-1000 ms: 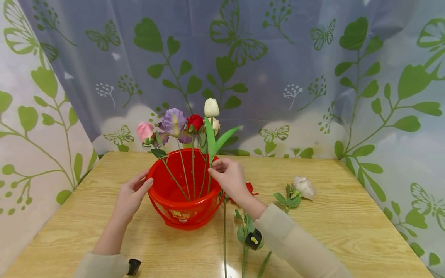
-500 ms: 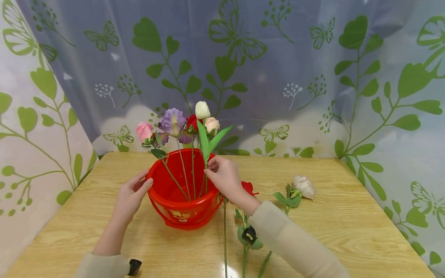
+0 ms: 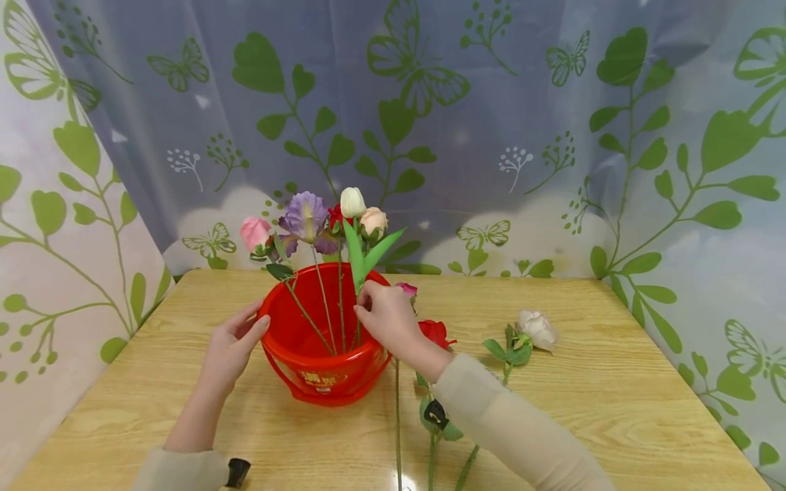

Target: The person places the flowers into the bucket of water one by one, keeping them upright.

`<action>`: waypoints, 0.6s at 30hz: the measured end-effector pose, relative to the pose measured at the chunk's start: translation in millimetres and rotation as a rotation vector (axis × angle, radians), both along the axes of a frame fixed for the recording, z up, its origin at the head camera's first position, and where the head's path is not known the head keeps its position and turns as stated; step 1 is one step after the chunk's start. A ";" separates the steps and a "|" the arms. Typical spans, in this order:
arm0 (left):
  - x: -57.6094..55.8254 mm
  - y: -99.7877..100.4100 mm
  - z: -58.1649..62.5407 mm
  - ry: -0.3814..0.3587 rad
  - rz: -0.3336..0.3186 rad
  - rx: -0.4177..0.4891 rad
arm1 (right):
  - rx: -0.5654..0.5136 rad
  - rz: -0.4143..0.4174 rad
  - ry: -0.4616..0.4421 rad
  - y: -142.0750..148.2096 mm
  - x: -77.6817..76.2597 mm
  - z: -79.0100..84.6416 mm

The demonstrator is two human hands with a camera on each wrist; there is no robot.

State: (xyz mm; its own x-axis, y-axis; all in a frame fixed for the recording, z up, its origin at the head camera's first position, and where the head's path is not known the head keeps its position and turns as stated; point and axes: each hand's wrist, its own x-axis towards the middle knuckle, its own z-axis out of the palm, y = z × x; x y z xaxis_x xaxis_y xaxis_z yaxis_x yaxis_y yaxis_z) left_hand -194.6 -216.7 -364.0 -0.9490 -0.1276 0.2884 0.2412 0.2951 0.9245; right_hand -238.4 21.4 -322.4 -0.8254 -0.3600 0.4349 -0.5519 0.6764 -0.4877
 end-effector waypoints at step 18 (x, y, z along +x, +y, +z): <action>0.0 0.4 0.1 0.009 -0.014 0.025 | -0.181 0.055 -0.071 7.5 3.8 1.2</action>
State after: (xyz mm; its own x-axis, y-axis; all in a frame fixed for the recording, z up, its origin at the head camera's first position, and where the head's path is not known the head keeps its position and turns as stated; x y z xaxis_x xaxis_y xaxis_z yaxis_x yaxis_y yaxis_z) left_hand -194.6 -216.3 -364.0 -0.9481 -0.1218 0.2937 0.2533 0.2688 0.9293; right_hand -234.5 28.9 -321.2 -0.8376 -0.3265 0.4379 -0.5454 0.5438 -0.6378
